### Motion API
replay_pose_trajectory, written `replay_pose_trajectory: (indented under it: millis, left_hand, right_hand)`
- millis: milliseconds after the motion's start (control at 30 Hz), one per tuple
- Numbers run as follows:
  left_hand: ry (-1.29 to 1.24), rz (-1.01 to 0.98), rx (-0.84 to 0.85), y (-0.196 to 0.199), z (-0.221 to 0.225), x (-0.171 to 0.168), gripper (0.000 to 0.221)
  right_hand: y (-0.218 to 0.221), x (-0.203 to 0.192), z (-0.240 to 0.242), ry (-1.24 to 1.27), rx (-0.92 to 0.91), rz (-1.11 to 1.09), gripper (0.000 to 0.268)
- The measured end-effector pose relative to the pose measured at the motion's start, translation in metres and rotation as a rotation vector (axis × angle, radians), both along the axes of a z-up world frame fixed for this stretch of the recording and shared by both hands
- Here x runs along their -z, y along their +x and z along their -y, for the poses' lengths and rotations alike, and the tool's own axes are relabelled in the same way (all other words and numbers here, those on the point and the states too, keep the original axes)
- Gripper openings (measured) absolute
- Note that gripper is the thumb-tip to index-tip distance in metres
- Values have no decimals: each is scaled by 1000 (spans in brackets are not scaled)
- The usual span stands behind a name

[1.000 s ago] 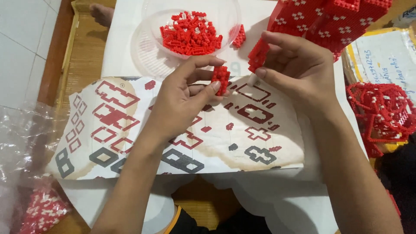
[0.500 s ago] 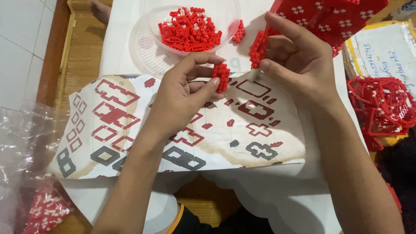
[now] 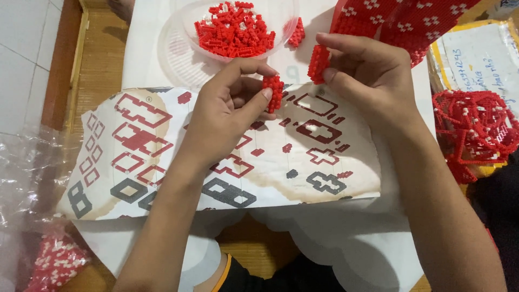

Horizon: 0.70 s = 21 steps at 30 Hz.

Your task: Assembling a red structure using small interlocking plastic blocks on a paper template.

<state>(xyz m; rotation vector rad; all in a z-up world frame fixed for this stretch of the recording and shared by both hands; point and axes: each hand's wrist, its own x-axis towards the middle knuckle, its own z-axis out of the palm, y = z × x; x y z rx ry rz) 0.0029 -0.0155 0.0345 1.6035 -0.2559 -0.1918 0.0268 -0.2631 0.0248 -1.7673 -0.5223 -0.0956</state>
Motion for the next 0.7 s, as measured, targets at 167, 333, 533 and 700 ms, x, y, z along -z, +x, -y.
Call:
replay_pose_trajectory:
  millis: [167,333,533,700]
  left_hand:
    - [-13,-1,-3,-1,1,0,17]
    - [-29,40,8,0,1,3,16]
    - [-22,78,16,-1,-1,4,17]
    - [-16,85,10,-1,0,5,20]
  right_hand:
    - [2,1,3,-7,-32,48,37]
    - [1,1,4,-5,-35,30,37]
    - [-1,-1,1,0,-31,33,37]
    - [0,-1,1,8,-26,32,37]
